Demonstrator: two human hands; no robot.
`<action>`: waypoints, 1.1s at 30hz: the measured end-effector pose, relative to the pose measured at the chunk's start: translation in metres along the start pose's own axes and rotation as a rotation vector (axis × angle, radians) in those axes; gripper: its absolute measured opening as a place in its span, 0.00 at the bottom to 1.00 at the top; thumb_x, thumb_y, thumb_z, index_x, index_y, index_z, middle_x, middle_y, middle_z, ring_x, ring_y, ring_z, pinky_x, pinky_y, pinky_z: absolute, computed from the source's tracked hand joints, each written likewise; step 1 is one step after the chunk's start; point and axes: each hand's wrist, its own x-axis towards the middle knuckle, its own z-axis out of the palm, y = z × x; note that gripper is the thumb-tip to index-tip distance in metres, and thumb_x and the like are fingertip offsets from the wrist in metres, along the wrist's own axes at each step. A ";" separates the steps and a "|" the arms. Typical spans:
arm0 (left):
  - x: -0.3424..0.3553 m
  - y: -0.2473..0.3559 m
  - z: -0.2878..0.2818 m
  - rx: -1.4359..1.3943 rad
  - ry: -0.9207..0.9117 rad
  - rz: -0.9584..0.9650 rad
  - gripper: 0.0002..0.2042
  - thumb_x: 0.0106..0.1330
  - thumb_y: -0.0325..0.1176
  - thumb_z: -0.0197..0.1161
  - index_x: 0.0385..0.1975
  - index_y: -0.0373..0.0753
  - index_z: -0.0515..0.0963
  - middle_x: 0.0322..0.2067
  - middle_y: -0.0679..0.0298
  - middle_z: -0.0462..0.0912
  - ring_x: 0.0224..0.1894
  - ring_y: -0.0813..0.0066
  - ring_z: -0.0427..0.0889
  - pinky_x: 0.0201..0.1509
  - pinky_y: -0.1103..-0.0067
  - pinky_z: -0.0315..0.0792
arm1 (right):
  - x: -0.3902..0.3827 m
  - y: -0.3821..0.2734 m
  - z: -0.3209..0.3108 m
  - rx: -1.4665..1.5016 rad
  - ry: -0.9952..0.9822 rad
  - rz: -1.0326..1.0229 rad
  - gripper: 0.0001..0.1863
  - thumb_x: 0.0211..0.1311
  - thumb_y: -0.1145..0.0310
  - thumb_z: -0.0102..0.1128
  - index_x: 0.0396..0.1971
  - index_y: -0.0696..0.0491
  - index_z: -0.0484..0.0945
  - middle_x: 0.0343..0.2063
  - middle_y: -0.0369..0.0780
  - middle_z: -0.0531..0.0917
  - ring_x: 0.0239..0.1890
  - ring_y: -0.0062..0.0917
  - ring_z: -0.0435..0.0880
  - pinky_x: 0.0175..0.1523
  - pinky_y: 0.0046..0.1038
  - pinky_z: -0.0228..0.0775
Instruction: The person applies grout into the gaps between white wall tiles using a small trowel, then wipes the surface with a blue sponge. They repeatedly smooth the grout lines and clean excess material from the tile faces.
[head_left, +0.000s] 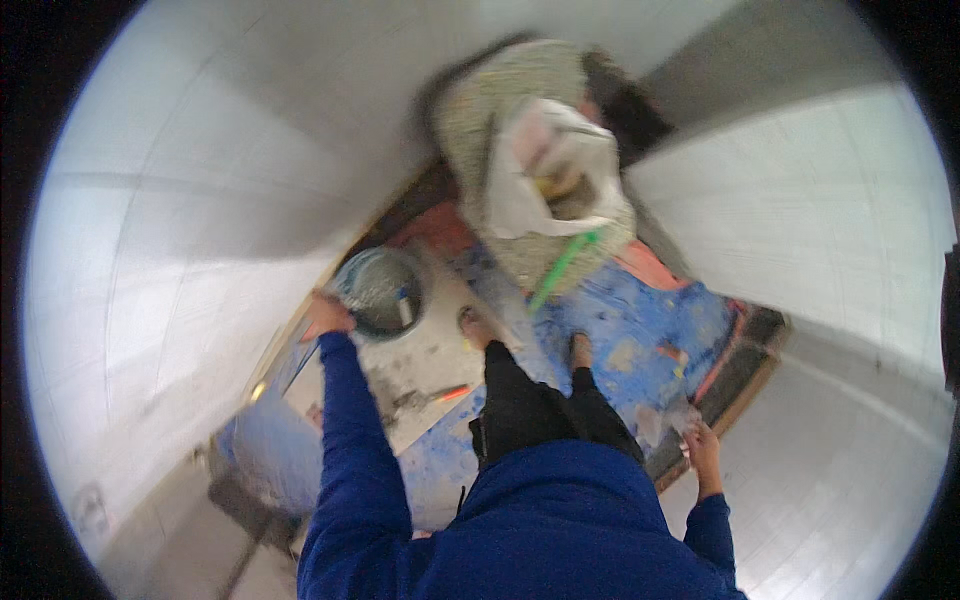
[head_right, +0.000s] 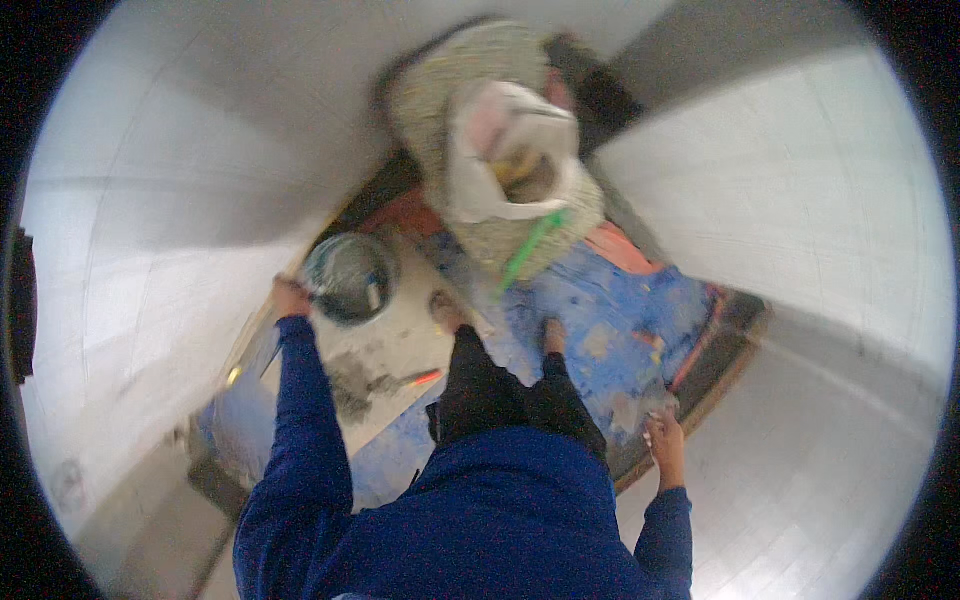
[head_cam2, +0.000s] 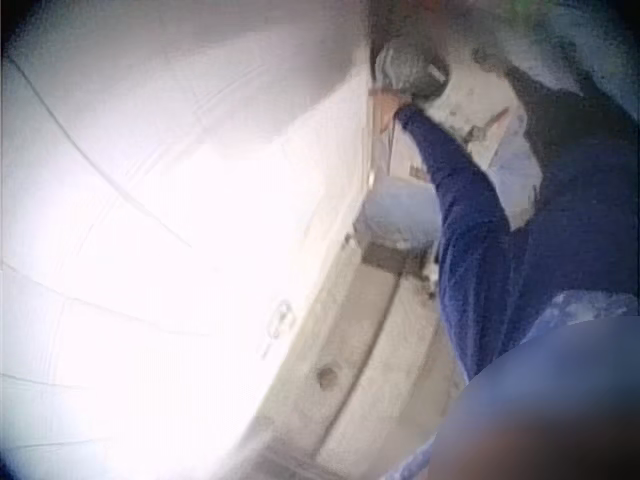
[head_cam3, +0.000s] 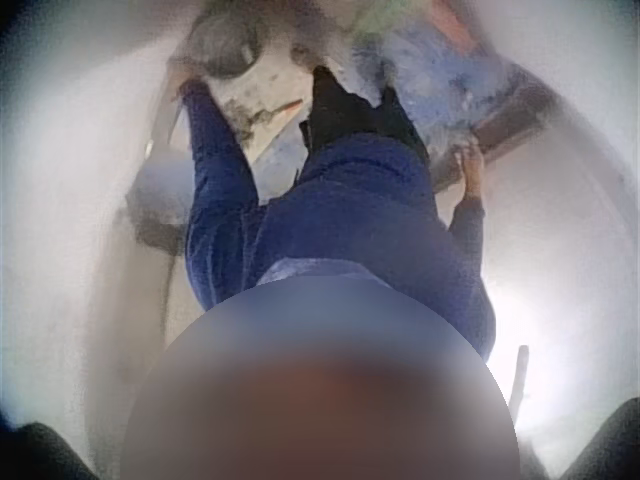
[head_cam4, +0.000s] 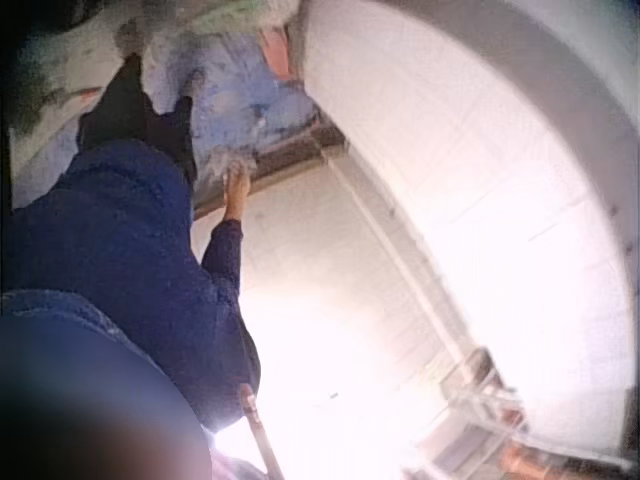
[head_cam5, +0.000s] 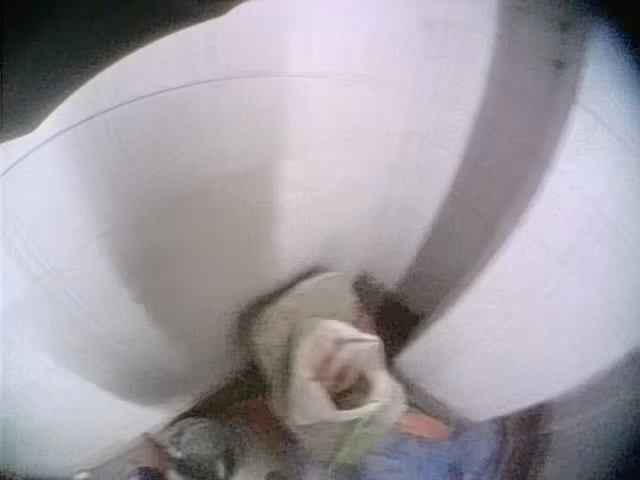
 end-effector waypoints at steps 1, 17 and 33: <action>0.005 0.001 -0.005 0.037 -0.053 -0.008 0.20 0.76 0.59 0.52 0.45 0.46 0.74 0.32 0.67 0.77 0.31 0.73 0.76 0.36 0.74 0.69 | -0.003 0.013 -0.004 0.038 0.012 -0.044 0.18 0.67 0.64 0.64 0.53 0.56 0.82 0.36 0.42 0.90 0.34 0.27 0.89 0.38 0.28 0.81; -0.447 -0.207 0.363 0.116 -0.873 -0.339 0.23 0.77 0.49 0.53 0.62 0.39 0.73 0.46 0.56 0.83 0.41 0.63 0.84 0.48 0.68 0.80 | 0.049 0.307 -0.218 -0.132 0.767 0.135 0.21 0.61 0.61 0.65 0.52 0.56 0.83 0.42 0.51 0.88 0.46 0.47 0.87 0.52 0.43 0.79; -1.134 -0.396 0.893 0.323 -2.084 0.064 0.39 0.72 0.50 0.64 0.74 0.32 0.58 0.62 0.58 0.74 0.61 0.68 0.75 0.65 0.72 0.72 | -0.116 0.387 -0.745 -1.019 1.988 0.595 0.32 0.68 0.61 0.61 0.72 0.43 0.68 0.77 0.41 0.60 0.79 0.40 0.54 0.82 0.45 0.41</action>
